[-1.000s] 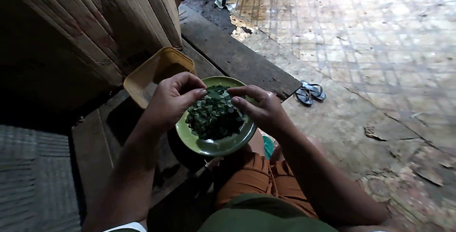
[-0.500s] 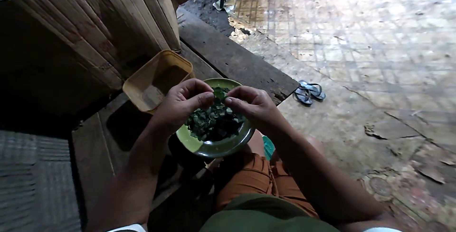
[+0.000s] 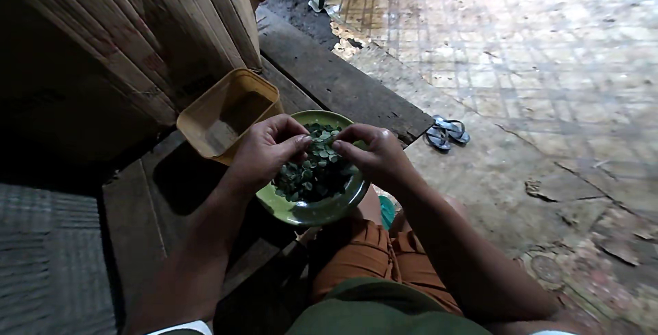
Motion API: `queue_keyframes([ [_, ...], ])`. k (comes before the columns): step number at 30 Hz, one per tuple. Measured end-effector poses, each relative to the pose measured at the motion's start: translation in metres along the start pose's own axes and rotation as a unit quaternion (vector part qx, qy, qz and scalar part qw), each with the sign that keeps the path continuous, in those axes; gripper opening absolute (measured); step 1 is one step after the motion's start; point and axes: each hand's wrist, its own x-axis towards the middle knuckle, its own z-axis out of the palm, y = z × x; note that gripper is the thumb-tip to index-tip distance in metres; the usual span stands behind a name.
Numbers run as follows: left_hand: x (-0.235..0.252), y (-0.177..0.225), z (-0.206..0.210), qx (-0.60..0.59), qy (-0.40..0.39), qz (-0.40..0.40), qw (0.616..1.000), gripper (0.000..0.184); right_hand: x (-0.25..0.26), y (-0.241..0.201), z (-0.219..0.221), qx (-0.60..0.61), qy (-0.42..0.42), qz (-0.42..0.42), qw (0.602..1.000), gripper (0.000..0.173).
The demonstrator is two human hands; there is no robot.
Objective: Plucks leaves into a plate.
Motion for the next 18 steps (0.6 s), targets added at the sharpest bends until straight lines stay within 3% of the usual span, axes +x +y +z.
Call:
queue_keyframes([
  [5, -0.003, -0.003, -0.002, 0.201, -0.034, 0.114, 0.972, 0.037, 0.000, 0.004, 0.001, -0.008, 0.003, -0.033, 0.999, 0.012],
  [10, -0.003, -0.010, 0.006, 0.231, -0.015, 0.159, 0.960, 0.011, 0.002, 0.001, 0.005, -0.007, -0.014, -0.013, 1.000, 0.012],
  [16, -0.002, -0.009, 0.006, 0.299, 0.006, 0.153, 0.942, 0.012, 0.002, 0.001, 0.005, -0.013, -0.021, -0.010, 1.000, 0.012],
  [18, -0.001, -0.005, -0.006, 0.335, 0.045, 0.145, 0.930, 0.015, 0.003, 0.005, 0.003, -0.033, -0.014, -0.018, 0.999, 0.013],
])
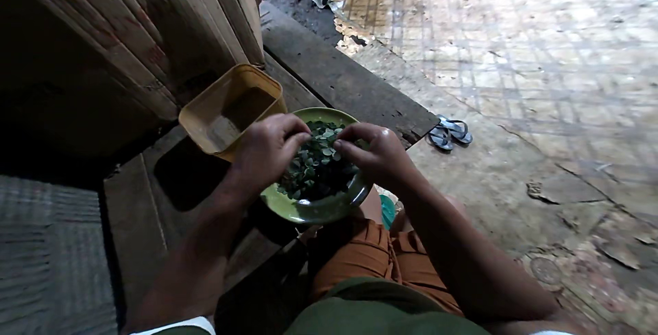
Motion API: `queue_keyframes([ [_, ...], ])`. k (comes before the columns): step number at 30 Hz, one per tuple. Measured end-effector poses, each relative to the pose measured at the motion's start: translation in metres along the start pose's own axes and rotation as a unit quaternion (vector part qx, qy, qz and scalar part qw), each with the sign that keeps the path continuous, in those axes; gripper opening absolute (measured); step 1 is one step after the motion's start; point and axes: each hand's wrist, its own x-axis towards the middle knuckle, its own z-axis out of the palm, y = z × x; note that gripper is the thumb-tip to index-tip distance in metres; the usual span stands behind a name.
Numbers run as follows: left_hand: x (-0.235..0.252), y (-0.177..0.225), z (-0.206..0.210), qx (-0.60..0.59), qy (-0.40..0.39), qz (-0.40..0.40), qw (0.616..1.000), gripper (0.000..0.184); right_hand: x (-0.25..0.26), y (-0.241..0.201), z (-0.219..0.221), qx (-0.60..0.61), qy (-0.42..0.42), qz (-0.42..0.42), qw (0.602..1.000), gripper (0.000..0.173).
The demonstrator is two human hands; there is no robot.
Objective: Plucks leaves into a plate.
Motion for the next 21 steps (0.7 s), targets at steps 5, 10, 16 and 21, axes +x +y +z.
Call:
queue_keyframes([
  [5, 0.005, -0.028, -0.043, 0.124, 0.150, -0.092, 0.977, 0.026, 0.000, 0.004, 0.004, -0.134, -0.020, -0.079, 0.988, 0.020],
  [10, 0.004, -0.047, -0.051, 0.170, 0.115, -0.136, 0.969, 0.029, 0.005, -0.019, 0.020, -0.183, -0.139, -0.115, 0.966, 0.052],
  [16, 0.006, -0.038, -0.040, 0.098, 0.068, -0.093, 0.988, 0.031, 0.021, -0.024, 0.040, -0.241, -0.226, -0.137, 0.934, 0.030],
  [21, 0.005, -0.035, -0.042, 0.071, 0.079, -0.086, 0.991, 0.028, 0.041, -0.016, 0.019, -0.199, -0.143, -0.150, 0.958, 0.012],
])
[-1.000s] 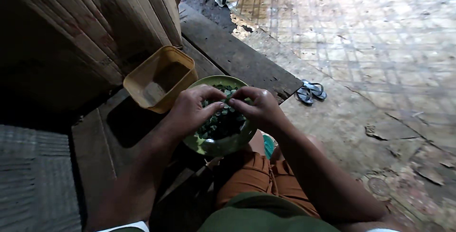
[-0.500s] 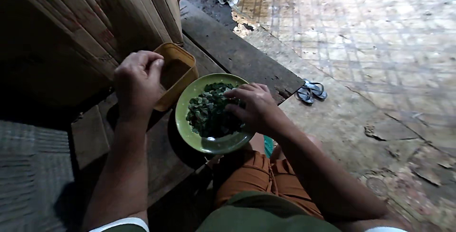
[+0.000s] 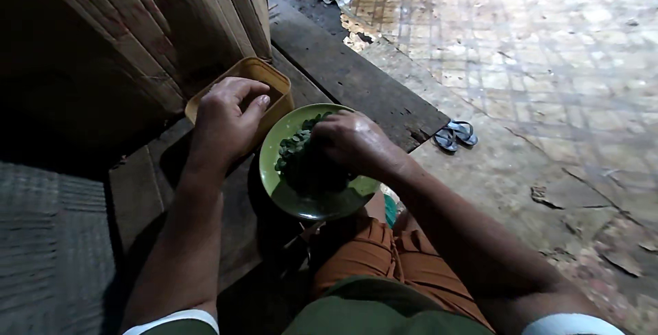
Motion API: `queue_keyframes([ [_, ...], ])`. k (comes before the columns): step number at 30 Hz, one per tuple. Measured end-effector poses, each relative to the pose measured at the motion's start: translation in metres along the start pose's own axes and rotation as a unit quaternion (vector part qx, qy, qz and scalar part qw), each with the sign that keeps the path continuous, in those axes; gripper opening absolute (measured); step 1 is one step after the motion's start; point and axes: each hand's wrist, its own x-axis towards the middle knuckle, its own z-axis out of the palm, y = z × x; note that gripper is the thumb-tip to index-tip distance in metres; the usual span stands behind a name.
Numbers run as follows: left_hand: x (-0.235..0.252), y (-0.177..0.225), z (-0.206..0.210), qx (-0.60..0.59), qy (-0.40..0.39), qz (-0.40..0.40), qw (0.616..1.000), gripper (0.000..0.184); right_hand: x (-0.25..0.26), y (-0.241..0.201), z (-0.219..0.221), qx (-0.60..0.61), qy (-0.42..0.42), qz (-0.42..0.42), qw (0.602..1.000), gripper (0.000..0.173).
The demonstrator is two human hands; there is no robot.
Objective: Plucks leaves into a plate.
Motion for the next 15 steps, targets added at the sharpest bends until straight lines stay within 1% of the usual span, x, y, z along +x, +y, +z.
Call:
queue_keyframes([
  [2, -0.002, 0.004, -0.002, -0.010, -0.007, -0.002, 1.000, 0.026, 0.001, 0.000, -0.019, 0.041, 0.008, 0.033, 0.999, 0.013],
  [5, -0.004, 0.012, -0.004, -0.032, -0.041, -0.005, 0.999, 0.023, -0.001, -0.003, -0.036, 0.126, 0.030, 0.064, 0.989, 0.017],
  [8, -0.007, 0.015, -0.005, -0.039, -0.077, 0.013, 0.996, 0.022, -0.005, 0.002, -0.036, 0.186, 0.037, 0.052, 0.980, 0.023],
  [11, -0.009, 0.019, -0.006, -0.032, -0.107, 0.016, 0.994, 0.021, -0.012, 0.010, -0.034, 0.248, 0.012, 0.071, 0.966, 0.030],
  [15, -0.008, 0.020, -0.001, -0.023, -0.137, 0.016, 0.990, 0.019, -0.026, 0.019, -0.030, 0.263, 0.032, 0.094, 0.960, 0.030],
])
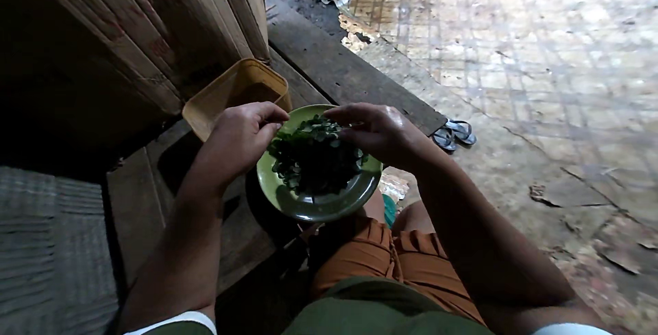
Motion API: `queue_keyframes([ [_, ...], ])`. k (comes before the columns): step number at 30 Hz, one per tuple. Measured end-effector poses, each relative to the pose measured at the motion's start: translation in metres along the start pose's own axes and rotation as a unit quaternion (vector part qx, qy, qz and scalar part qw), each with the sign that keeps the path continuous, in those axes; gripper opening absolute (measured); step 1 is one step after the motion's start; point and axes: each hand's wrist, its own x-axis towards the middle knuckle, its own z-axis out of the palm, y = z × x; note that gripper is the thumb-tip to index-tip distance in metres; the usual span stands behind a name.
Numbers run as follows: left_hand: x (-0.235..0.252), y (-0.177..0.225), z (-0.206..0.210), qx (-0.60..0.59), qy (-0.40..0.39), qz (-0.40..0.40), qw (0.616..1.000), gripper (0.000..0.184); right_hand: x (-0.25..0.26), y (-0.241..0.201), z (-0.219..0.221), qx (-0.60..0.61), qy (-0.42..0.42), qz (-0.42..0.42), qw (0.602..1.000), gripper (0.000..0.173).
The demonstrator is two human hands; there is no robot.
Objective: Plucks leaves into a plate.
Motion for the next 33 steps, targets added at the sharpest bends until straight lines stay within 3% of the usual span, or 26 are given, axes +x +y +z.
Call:
queue_keyframes([
  [8, 0.004, -0.001, 0.013, 0.018, -0.050, -0.012, 0.999, 0.027, -0.020, 0.003, 0.017, -0.052, 0.094, -0.040, 0.993, 0.030],
  [12, 0.005, -0.005, 0.014, 0.055, -0.112, 0.012, 0.992, 0.036, -0.021, 0.005, 0.020, -0.083, 0.069, -0.085, 0.991, 0.029],
  [14, 0.008, -0.001, 0.021, 0.087, -0.144, -0.028, 0.985, 0.038, -0.022, 0.001, 0.020, -0.086, 0.042, -0.082, 0.992, 0.031],
  [16, 0.011, -0.001, 0.034, 0.114, -0.145, -0.050, 0.981, 0.034, -0.023, -0.001, 0.020, -0.080, 0.028, -0.085, 0.993, 0.032],
  [19, 0.010, -0.003, 0.043, 0.112, -0.094, -0.021, 0.989, 0.016, -0.026, -0.002, 0.019, -0.090, 0.048, -0.086, 0.991, 0.029],
  [23, 0.007, 0.005, 0.022, 0.016, -0.001, 0.017, 1.000, 0.015, -0.032, -0.003, 0.015, -0.084, 0.125, -0.081, 0.985, 0.025],
  [25, 0.004, 0.013, 0.014, -0.069, 0.023, -0.012, 0.997, 0.012, -0.034, -0.005, 0.014, -0.071, 0.149, -0.069, 0.984, 0.022],
  [30, 0.006, 0.023, 0.019, -0.314, 0.011, -0.081, 0.946, 0.012, -0.034, -0.009, 0.022, -0.017, 0.175, -0.051, 0.983, 0.022],
  [33, 0.007, 0.040, 0.017, -0.394, 0.009, -0.128, 0.910, 0.013, -0.029, -0.017, 0.029, -0.022, 0.159, -0.044, 0.986, 0.038],
])
